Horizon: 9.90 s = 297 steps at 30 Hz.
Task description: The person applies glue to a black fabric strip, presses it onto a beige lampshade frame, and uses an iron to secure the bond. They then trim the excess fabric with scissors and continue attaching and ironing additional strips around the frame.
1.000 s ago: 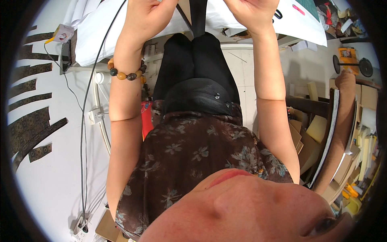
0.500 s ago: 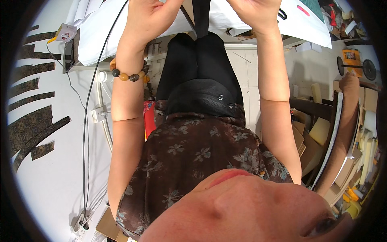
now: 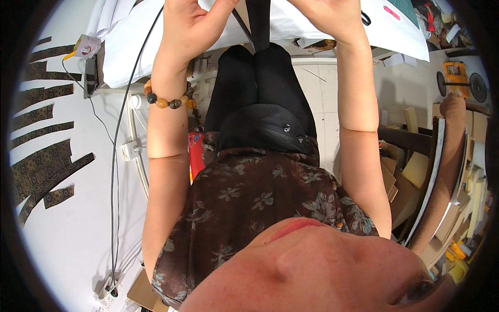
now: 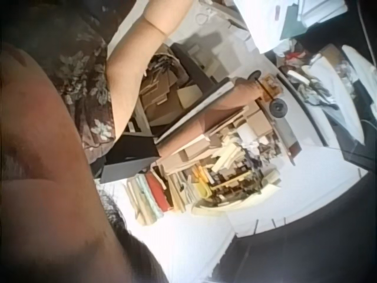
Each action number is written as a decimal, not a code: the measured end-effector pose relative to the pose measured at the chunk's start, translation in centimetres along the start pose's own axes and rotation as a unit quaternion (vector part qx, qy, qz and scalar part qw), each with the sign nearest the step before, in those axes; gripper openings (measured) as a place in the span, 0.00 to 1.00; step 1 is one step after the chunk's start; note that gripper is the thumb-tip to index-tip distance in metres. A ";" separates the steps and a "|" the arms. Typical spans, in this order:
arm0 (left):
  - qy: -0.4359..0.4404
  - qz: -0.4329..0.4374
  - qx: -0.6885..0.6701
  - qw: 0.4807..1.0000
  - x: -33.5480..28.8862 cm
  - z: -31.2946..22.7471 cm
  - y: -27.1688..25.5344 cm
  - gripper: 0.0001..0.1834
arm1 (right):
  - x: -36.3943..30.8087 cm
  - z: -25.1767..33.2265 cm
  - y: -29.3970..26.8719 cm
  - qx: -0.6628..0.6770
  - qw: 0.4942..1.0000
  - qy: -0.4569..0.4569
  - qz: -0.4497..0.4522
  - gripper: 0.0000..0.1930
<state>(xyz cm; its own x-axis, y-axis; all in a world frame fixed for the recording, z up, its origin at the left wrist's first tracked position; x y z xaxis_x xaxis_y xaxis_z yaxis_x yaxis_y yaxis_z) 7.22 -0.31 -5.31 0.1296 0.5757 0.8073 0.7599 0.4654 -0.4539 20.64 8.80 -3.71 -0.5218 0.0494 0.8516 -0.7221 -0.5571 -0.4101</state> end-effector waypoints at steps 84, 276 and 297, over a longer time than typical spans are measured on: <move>-0.011 -0.052 -0.014 0.998 0.3 0.8 0.3 0.11 | -1.8 -4.8 2.8 0.360 0.921 0.115 -0.093 0.08; -0.442 -0.126 0.167 0.872 20.7 16.9 -5.6 0.09 | 9.8 -29.1 -7.3 0.499 0.683 0.362 -0.392 0.46; -0.435 -0.156 0.060 0.885 20.4 16.9 -5.6 0.14 | 8.6 -29.9 -6.7 0.553 0.530 0.412 -0.493 0.35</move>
<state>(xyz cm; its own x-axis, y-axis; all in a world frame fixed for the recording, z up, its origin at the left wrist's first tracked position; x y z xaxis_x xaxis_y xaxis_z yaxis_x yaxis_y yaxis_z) -5.17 20.21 7.34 -0.6540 0.6817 0.3280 0.5918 0.7311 -0.3394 7.42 37.75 -3.35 -0.4896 0.8598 -0.1451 -0.3578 -0.0463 0.9327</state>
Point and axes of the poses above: each hand's wrist, its own x-axis towards the middle knuckle, its own y-axis out of the palm, z = x × y, the point moved 7 cm from there along x, towards the middle knuckle, and after that the axes turned 5 degrees about z, right-handed, at the moved point
